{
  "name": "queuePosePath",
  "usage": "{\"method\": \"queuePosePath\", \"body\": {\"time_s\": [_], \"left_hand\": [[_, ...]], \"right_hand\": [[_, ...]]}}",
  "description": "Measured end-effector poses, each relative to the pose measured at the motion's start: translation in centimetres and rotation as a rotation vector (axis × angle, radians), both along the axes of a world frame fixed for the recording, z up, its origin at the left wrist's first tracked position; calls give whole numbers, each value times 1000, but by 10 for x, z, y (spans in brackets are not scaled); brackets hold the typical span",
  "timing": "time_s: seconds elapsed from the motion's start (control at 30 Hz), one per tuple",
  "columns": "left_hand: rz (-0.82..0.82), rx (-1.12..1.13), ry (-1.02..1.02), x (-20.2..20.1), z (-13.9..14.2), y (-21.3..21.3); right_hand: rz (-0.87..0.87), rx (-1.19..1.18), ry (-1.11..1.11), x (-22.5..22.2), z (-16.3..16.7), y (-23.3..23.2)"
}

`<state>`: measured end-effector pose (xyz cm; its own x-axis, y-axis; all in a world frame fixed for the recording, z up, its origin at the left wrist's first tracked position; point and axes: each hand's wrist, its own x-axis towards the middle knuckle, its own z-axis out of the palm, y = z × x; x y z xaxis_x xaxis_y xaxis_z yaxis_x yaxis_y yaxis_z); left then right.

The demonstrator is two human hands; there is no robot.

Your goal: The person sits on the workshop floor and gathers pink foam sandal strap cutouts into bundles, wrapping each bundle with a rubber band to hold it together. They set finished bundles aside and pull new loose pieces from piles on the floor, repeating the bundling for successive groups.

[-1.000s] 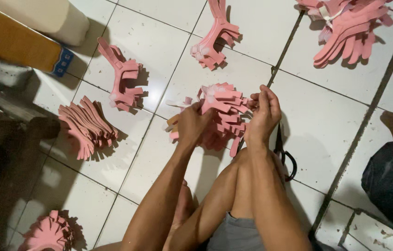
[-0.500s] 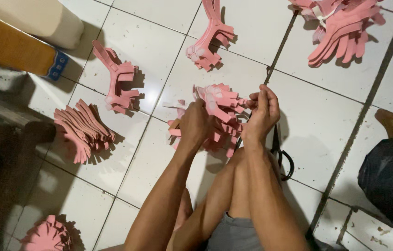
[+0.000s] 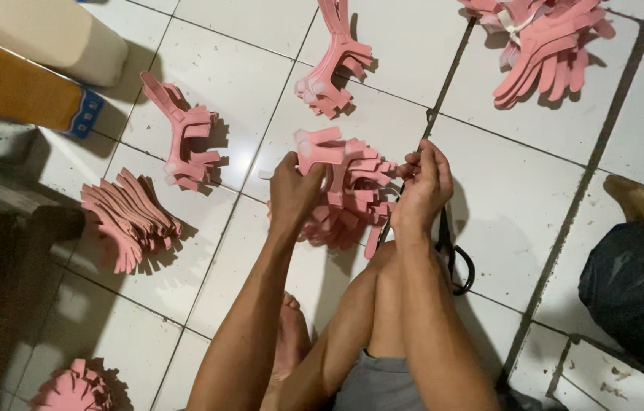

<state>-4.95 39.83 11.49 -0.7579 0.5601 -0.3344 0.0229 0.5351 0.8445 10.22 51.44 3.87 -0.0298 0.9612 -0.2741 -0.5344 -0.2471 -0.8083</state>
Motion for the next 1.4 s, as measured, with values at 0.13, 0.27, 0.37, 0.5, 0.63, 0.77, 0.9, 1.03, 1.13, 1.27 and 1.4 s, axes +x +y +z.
{"method": "queuePosePath", "body": {"time_s": [0.13,0.27,0.37,0.5,0.63,0.77,0.9,1.03,1.13,1.27,1.4], "left_hand": [[-214,-189,257,23,-12,19],[-220,-291,279,27,-23,21],[-203,-213,149,18,-27,14],[-229,-266,209,13,-31,14],[-261,-332,299,19,-31,15],[-219,-234,213,21,-21,12],[-27,-25,-41,6,0,5],[29,244,-447,-12,25,-36],[-6,470,-671,-21,42,-78],[12,610,-864,-19,48,-115],[19,738,-903,-9,25,-124]], "right_hand": [[-18,9,-3,1,-1,1],[-6,5,-17,3,0,2],[2,0,-9,1,3,1],[35,14,0,-3,9,-1],[33,-11,-22,-3,10,-3],[27,7,-22,1,6,1],[27,21,7,-1,2,2],[42,-4,-9,0,5,-1],[82,22,-33,1,12,-2],[314,137,-175,-6,26,-13],[837,314,-519,-26,39,-49]]}}
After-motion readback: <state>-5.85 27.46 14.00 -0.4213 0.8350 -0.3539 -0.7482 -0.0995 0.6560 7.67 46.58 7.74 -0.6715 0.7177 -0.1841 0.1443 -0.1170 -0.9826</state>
